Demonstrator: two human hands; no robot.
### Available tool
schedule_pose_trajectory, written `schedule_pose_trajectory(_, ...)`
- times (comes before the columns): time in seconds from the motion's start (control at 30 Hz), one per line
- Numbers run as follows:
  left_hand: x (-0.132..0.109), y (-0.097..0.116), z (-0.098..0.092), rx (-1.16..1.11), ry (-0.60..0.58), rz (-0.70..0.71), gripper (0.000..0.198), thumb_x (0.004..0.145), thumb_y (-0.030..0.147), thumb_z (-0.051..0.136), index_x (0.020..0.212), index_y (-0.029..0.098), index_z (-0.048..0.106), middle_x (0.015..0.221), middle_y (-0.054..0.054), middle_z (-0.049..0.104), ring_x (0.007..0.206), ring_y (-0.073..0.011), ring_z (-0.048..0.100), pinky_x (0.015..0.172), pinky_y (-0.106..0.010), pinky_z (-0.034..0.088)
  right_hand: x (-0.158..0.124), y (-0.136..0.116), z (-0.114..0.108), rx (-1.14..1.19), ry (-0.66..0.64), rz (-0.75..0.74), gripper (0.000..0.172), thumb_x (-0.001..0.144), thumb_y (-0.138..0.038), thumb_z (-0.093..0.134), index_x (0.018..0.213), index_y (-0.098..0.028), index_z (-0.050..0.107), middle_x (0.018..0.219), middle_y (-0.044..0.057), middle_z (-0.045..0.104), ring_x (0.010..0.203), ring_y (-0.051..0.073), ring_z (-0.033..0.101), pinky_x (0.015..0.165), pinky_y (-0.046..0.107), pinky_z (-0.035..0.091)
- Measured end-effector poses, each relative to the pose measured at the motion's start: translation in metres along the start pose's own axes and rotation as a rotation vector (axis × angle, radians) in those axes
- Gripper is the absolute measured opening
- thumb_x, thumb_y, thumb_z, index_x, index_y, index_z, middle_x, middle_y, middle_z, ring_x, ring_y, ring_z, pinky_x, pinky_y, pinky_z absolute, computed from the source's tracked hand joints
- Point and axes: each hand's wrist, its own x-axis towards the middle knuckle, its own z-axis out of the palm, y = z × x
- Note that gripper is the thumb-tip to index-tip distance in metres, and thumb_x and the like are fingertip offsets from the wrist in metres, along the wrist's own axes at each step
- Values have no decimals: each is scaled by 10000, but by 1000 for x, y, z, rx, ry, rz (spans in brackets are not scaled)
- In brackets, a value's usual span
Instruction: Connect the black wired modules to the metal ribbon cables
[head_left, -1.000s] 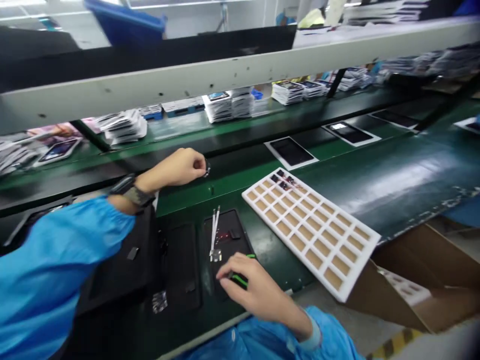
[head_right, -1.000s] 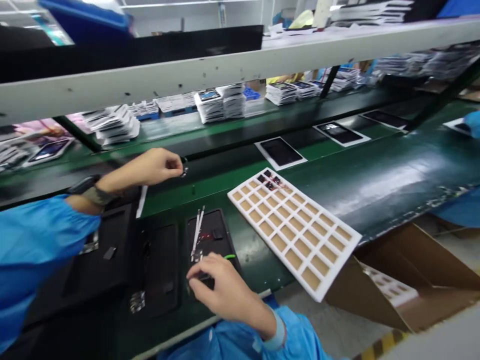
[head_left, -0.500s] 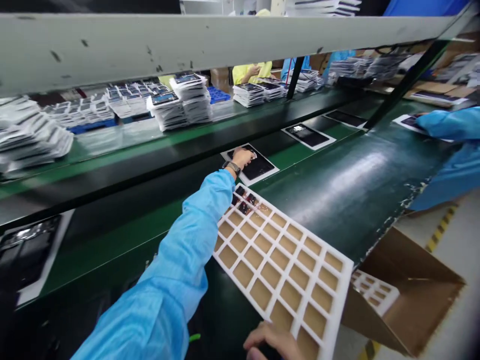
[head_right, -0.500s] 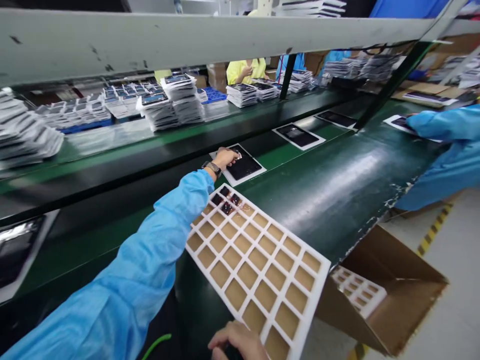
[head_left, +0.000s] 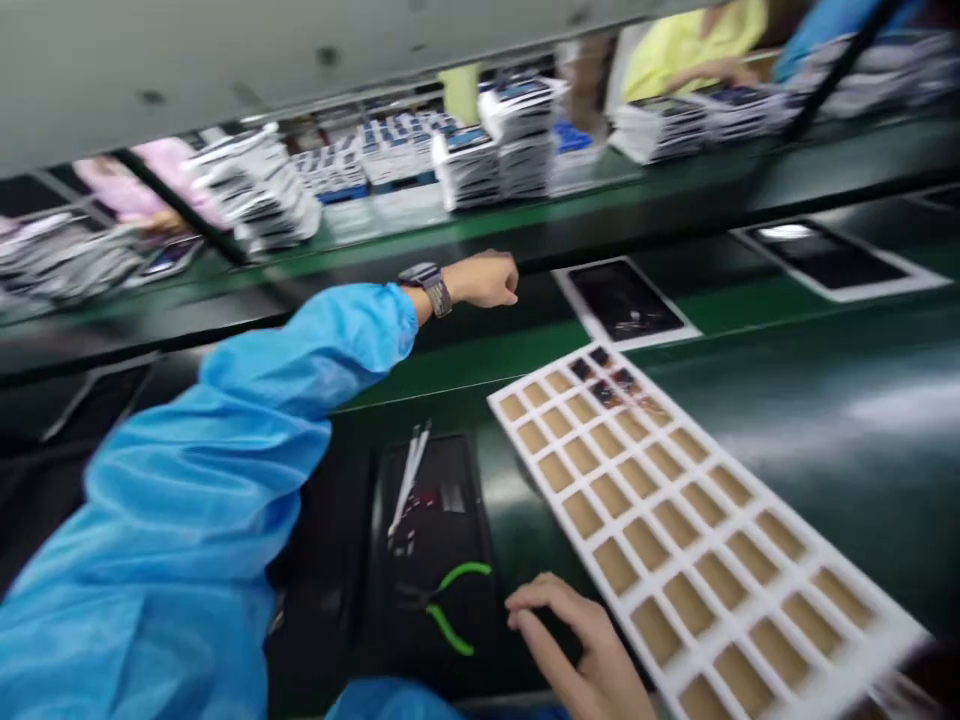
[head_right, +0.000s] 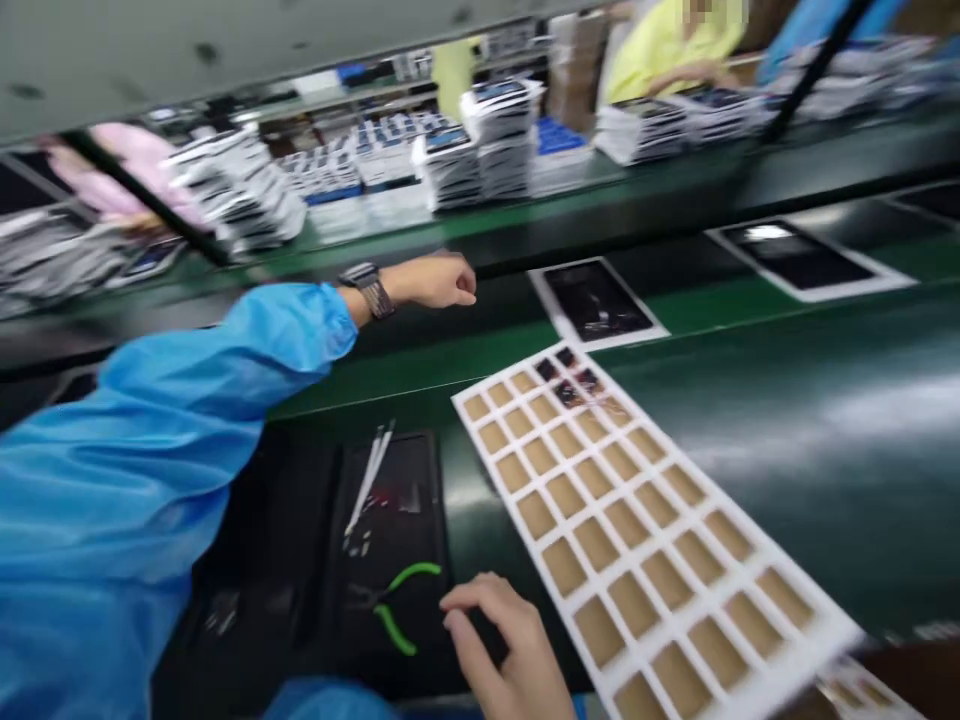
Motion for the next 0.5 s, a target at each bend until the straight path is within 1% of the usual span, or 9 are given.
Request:
schedule_pose_trajectory(0.07,-74,-44,-43,45,-6,-52,178,811,298,850,930,166,835,928,-43,761,1071,-286,713,960,-311,474,12,-4,14,29,-37,-26,302,1064,-465,604,995,-241,794,931,83,795,892,233,770,871,300,616)
schedule_pose_trajectory(0.17,-205,-102,-102,32,31,-302,221,870,335,794,960,135,821,935,-34,728,1094,-291,705,962,-317,463,28,-6,32,28,-97,-53,308,1030,-505,658,1010,-240,813,964,88,810,914,238,784,867,284,624)
schedule_pose_trajectory(0.23,-295,-131,-126,54,61,-465,219,883,336,769,953,134,815,923,-37,719,1069,-287,706,946,-321,463,37,-9,42,4,-124,-66,311,1016,-520,675,1021,-244,819,988,84,818,928,234,791,866,268,624)
schedule_pose_trajectory(0.27,-336,-143,-130,76,42,-531,203,856,335,790,932,149,815,903,-35,722,1035,-280,709,927,-317,467,41,-11,46,-11,-134,-72,319,1014,-529,675,1023,-246,819,995,82,820,931,233,793,861,263,624)
schedule_pose_trajectory(0.3,-372,-154,-130,97,1,-582,188,816,336,818,907,172,816,880,-32,731,987,-270,712,900,-310,471,44,-13,50,-27,-144,-77,328,1012,-539,672,1020,-246,819,998,80,821,934,232,794,860,260,623)
schedule_pose_trajectory(0.33,-404,-163,-124,108,-53,-617,186,777,341,839,894,199,819,863,-31,743,936,-258,711,867,-302,474,47,-15,54,-45,-155,-80,337,1009,-549,671,1020,-246,818,1002,79,821,941,233,794,864,261,623)
schedule_pose_trajectory(0.37,-429,-172,-114,110,-91,-633,204,753,358,846,906,225,825,863,-32,758,894,-248,709,835,-295,477,50,-17,57,-64,-164,-82,347,1004,-559,673,1022,-244,818,1007,78,822,948,237,794,870,265,623)
schedule_pose_trajectory(0.43,-462,-184,-85,108,-89,-610,292,752,421,823,991,254,836,937,-51,785,873,-241,707,801,-288,486,54,-21,64,-100,-173,-79,374,993,-584,677,1024,-238,818,1008,80,823,951,246,793,880,280,624)
schedule_pose_trajectory(0.5,-474,-191,-55,116,-24,-538,359,776,488,772,1030,242,834,1024,-89,782,915,-249,705,827,-297,502,56,-24,70,-127,-181,-66,402,989,-602,673,1032,-229,817,1002,86,823,951,255,790,890,300,624)
